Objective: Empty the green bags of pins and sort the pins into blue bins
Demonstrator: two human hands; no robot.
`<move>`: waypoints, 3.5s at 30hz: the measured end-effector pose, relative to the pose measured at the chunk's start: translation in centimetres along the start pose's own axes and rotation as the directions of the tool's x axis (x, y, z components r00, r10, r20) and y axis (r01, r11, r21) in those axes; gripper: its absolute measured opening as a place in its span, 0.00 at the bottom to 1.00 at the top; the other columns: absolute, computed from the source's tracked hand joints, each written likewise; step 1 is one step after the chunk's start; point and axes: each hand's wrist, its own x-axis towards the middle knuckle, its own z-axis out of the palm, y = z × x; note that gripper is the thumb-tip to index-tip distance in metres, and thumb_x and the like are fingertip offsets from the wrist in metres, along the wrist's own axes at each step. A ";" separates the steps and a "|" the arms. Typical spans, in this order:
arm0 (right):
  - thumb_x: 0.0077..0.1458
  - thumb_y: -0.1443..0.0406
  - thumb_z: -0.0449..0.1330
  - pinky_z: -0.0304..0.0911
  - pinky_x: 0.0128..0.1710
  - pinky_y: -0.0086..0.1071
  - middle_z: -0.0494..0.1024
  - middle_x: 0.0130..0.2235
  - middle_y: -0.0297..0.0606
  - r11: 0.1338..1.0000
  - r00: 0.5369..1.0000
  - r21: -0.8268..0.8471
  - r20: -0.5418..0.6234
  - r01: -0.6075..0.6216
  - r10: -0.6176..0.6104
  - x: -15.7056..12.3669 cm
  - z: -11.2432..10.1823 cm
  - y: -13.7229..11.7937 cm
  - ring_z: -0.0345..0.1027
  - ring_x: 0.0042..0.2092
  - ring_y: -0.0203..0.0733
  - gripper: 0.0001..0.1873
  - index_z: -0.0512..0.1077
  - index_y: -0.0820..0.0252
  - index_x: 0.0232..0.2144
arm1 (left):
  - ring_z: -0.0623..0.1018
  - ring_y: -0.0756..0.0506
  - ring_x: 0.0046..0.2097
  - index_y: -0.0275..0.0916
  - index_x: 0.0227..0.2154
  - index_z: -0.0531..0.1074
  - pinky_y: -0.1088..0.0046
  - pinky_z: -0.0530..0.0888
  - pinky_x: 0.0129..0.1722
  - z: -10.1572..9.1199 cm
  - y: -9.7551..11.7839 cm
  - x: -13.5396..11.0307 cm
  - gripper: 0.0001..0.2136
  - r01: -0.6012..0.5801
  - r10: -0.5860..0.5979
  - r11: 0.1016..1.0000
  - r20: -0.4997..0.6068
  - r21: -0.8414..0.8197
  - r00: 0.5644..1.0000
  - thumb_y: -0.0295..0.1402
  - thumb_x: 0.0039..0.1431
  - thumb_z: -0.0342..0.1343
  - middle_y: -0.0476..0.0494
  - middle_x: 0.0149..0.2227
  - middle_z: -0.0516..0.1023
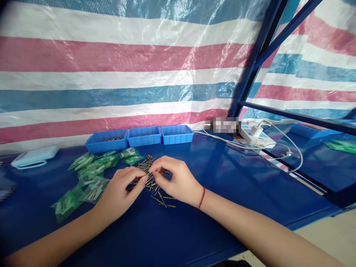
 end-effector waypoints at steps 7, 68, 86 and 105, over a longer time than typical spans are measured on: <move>0.57 0.60 0.58 0.68 0.34 0.31 0.75 0.32 0.36 0.980 0.986 0.111 -0.016 -0.165 0.167 0.2 0.2 0.3 0.69 0.34 0.36 0.08 0.71 0.59 0.33 | 0.74 0.47 0.37 0.42 0.34 0.71 0.67 0.64 0.40 0.1 -0.2 -0.2 0.07 -0.020 0.020 1.000 -0.026 0.009 0.999 0.31 0.64 0.48 0.49 0.34 0.77; 0.59 0.67 0.52 0.60 0.33 0.27 0.76 0.30 0.33 0.923 0.937 -0.384 0.322 0.003 0.132 1.7 -1.9 0.9 0.67 0.31 0.33 0.10 0.72 0.60 0.30 | 0.69 0.43 0.45 0.44 0.34 0.73 0.61 0.61 0.42 0.9 1.3 -0.8 0.07 -0.125 0.093 0.987 0.276 0.102 0.957 0.31 0.62 0.49 0.48 0.39 0.75; 0.52 0.46 0.53 0.50 0.25 0.30 0.75 0.26 0.39 0.530 0.682 -0.829 0.284 -0.179 0.674 1.5 -5.1 0.2 0.70 0.29 0.43 0.23 0.67 0.59 0.23 | 0.70 0.43 0.45 0.42 0.32 0.68 0.61 0.62 0.41 1.2 1.2 -1.0 0.05 -0.023 -0.007 0.986 0.176 0.167 0.984 0.28 0.60 0.48 0.48 0.40 0.74; 0.48 0.58 0.64 0.52 0.26 0.25 0.70 0.27 0.30 0.901 0.625 -0.429 0.687 -0.063 0.371 0.7 -4.6 -0.8 0.62 0.27 0.31 0.12 0.70 0.60 0.32 | 0.70 0.41 0.46 0.44 0.42 0.70 0.60 0.64 0.42 1.5 0.9 -1.1 0.10 0.021 -0.058 0.961 0.127 0.276 0.990 0.29 0.61 0.48 0.44 0.45 0.74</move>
